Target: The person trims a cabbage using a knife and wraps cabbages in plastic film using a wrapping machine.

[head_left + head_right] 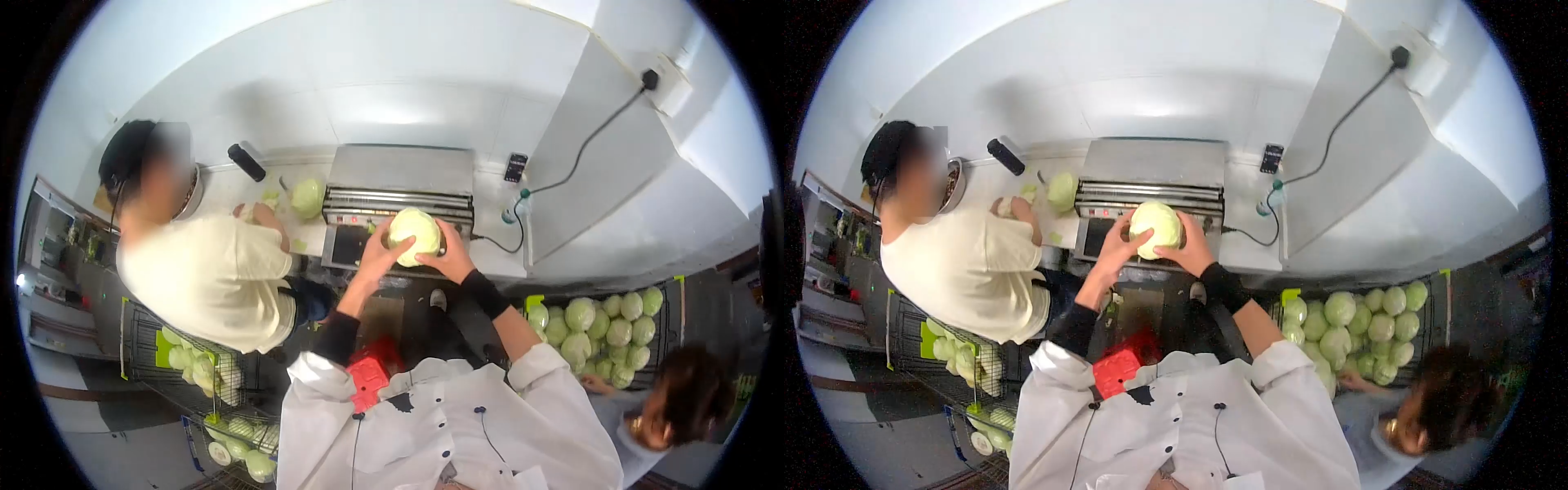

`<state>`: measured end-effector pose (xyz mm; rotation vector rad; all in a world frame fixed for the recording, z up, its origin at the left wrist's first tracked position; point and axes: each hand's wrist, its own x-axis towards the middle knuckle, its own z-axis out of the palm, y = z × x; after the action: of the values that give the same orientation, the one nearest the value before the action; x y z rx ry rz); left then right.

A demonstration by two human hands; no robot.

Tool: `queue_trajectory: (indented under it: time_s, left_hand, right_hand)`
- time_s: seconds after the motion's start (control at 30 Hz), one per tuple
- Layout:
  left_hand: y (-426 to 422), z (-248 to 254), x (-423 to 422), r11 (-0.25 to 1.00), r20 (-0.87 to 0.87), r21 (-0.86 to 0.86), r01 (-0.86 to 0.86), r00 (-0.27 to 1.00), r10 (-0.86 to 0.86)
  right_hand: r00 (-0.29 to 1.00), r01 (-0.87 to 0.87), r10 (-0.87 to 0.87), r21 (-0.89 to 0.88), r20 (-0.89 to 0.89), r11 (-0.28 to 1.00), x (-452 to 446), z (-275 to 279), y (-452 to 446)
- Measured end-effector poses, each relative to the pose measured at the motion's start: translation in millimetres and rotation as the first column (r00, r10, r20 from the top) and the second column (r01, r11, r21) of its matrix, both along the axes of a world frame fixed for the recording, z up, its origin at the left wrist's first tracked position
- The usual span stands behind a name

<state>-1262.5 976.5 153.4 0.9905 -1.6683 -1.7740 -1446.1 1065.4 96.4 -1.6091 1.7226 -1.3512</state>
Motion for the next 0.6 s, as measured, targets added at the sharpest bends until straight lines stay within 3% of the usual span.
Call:
queue_trajectory:
  time_s: [0.03,0.17,0.23,0.3,0.43,0.6]
  left_hand:
    - [-26,-5,-16,0.999,-0.002,0.046,-0.025,1.0,0.025]
    - [-115,-5,-72,0.988,0.091,0.067,-0.14,0.987,0.134]
    - [-168,-33,-90,0.994,0.109,0.001,-0.111,0.988,0.11]
    - [-201,-43,-102,0.985,0.156,0.095,-0.142,0.98,0.126]
    - [-257,-64,-119,0.958,0.275,0.216,-0.189,0.953,0.126]
    - [-291,-84,-113,0.961,0.238,0.254,-0.109,0.97,0.047]
  right_hand:
    - [0.993,-0.008,0.004,0.037,0.122,0.999,-14,1,-25]
    - [0.995,-0.077,0.061,0.212,0.081,0.974,-74,-17,-131]
    - [0.972,-0.079,0.037,0.176,0.231,0.981,-90,-32,-180]
    - [0.937,-0.111,0.019,0.245,0.349,0.963,-99,-45,-216]
    - [0.979,-0.119,0.059,0.314,0.193,0.942,-111,-76,-271]
    - [0.992,-0.102,0.063,0.398,0.11,0.912,-119,-79,-291]
